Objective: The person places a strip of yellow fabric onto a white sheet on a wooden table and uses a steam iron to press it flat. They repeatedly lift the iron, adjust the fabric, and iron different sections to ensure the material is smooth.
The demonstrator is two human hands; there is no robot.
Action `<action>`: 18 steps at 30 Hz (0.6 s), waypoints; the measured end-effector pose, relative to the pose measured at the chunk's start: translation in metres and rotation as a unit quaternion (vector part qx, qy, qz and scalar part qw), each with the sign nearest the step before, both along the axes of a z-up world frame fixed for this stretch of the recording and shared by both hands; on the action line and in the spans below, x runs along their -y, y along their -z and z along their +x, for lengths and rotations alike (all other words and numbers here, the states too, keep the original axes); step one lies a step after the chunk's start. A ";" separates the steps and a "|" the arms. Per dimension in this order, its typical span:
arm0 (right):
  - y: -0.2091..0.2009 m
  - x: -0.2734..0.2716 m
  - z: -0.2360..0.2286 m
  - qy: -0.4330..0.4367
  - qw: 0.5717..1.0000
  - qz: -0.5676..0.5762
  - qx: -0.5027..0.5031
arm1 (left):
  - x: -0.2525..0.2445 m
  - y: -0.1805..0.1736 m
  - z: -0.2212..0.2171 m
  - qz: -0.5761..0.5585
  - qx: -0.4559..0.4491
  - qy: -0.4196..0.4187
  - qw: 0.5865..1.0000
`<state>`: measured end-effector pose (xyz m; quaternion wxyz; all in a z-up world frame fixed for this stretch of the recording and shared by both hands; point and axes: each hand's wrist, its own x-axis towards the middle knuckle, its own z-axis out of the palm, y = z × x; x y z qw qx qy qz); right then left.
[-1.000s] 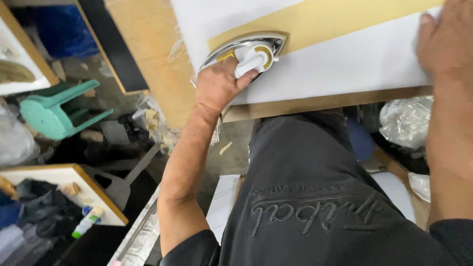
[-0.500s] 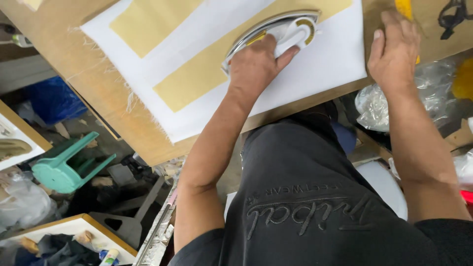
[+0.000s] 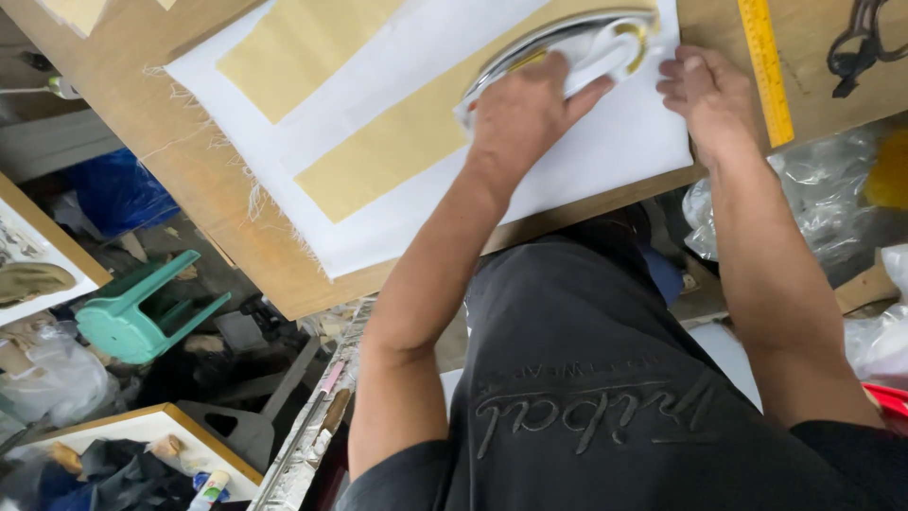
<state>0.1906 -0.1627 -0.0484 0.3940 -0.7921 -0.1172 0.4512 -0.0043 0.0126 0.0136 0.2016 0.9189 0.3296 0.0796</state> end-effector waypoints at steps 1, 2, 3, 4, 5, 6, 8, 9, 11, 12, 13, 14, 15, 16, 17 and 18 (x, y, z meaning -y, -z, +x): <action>0.001 -0.007 0.000 0.015 1.000 -0.002 -0.009 | -0.003 -0.007 -0.016 -0.046 -0.045 0.011 0.998; -0.001 -0.013 0.002 0.012 1.000 -0.004 -0.009 | -0.004 -0.001 -0.037 -0.048 -0.045 0.008 0.998; -0.004 -0.020 0.004 0.006 1.000 -0.012 0.007 | -0.006 0.005 -0.056 -0.007 -0.046 -0.001 0.999; -0.006 -0.027 0.006 0.000 1.000 -0.020 0.022 | -0.008 0.012 -0.075 0.034 -0.047 -0.010 0.998; -0.007 -0.025 0.007 -0.001 0.999 -0.023 0.023 | -0.007 0.015 -0.079 0.031 -0.046 -0.011 0.998; -0.009 -0.024 0.008 -0.002 0.999 -0.028 0.038 | -0.006 0.019 -0.084 0.047 -0.050 -0.031 0.997; -0.005 -0.030 0.011 -0.011 0.998 -0.020 0.057 | -0.012 0.018 -0.079 0.074 -0.050 -0.059 0.994; -0.002 -0.024 0.010 0.008 0.999 -0.021 0.039 | -0.011 0.015 -0.070 0.051 -0.077 -0.046 0.995; 0.002 -0.016 0.009 0.028 0.999 -0.023 0.021 | -0.009 0.007 -0.046 0.027 -0.102 -0.032 0.994; 0.002 -0.013 0.008 0.035 0.999 -0.021 0.019 | -0.008 0.000 -0.032 -0.006 -0.067 -0.009 0.998; 0.004 -0.015 0.007 0.040 0.999 -0.015 0.017 | -0.010 -0.006 -0.017 -0.036 -0.033 0.012 0.999; 0.007 -0.016 0.011 0.040 0.999 -0.012 0.017 | -0.007 0.003 -0.002 -0.033 -0.033 0.012 0.999; 0.013 -0.017 0.010 0.065 0.998 -0.005 0.002 | -0.002 0.012 0.007 -0.022 -0.021 0.000 1.000; 0.019 -0.018 0.008 0.091 0.996 0.002 -0.013 | 0.003 0.021 0.014 -0.011 -0.009 -0.012 1.000; 0.022 -0.020 0.010 0.079 0.997 0.003 -0.023 | 0.005 0.024 0.009 -0.008 -0.018 -0.024 1.000; 0.025 -0.023 0.011 0.077 0.997 -0.022 -0.020 | 0.007 0.027 0.005 0.057 0.001 -0.044 0.997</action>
